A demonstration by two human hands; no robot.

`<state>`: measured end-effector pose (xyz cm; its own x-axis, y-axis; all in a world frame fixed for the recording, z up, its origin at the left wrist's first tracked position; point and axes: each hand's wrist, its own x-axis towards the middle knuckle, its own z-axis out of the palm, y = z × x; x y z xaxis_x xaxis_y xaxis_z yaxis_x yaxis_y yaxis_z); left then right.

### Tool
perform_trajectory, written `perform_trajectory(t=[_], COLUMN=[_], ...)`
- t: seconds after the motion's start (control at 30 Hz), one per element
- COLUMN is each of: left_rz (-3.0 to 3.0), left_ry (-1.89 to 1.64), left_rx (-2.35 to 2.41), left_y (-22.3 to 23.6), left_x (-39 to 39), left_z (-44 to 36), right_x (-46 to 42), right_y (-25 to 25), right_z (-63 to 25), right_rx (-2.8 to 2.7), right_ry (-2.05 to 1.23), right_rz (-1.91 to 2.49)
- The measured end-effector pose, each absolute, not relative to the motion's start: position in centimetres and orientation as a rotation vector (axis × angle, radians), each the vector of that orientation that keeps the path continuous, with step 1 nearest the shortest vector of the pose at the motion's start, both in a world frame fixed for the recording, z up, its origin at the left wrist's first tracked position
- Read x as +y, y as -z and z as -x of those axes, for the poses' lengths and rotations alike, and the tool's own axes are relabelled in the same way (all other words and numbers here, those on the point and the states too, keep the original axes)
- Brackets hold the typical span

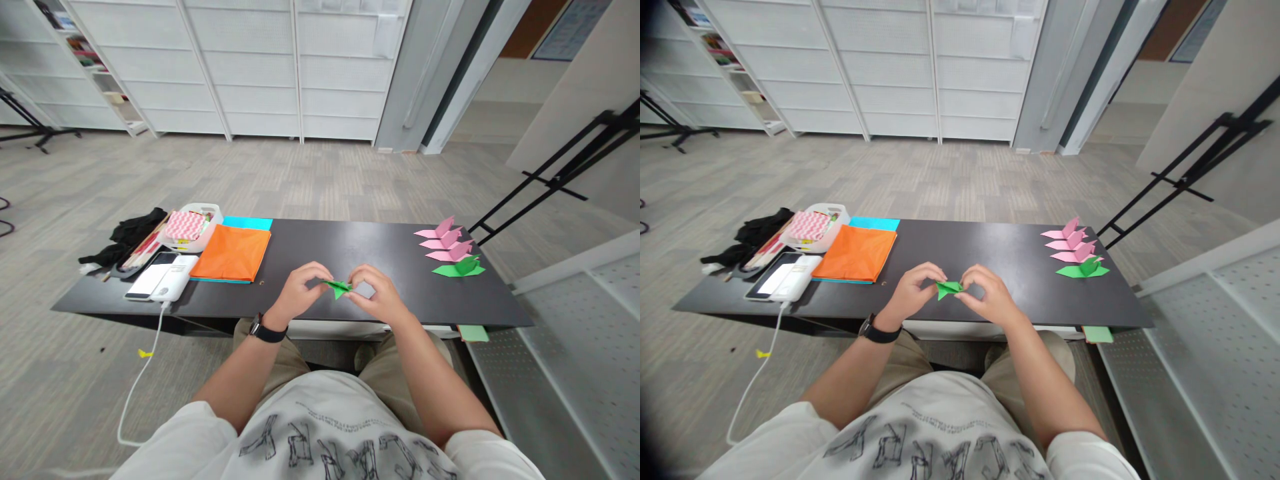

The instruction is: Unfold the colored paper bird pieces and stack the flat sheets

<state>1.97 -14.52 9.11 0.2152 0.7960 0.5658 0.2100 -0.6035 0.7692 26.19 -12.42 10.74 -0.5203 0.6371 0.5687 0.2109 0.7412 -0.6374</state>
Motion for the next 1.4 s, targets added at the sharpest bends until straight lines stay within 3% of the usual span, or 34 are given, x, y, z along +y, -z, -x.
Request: perform_trajectory(t=[0.37,0.9,1.4], left_rz=[-1.860,-1.980,-1.223], left_ry=[-1.317,-1.403,-1.425], left_rx=[1.176,1.275,1.076], left_y=[-8.9,-9.7,-7.2], left_x=[-15.6,-15.9,-13.9], left_z=[-4.5,-5.3,-3.9], right_x=[-12.5,-12.3,-12.2], right_y=[-8.5,-7.9,-6.3], right_z=[-24.4,-23.0,-23.9], right_rx=[-1.743,-1.647,-1.601], right_ry=[-0.701,-0.730,-1.027], right_rz=[1.070,1.176,0.934])
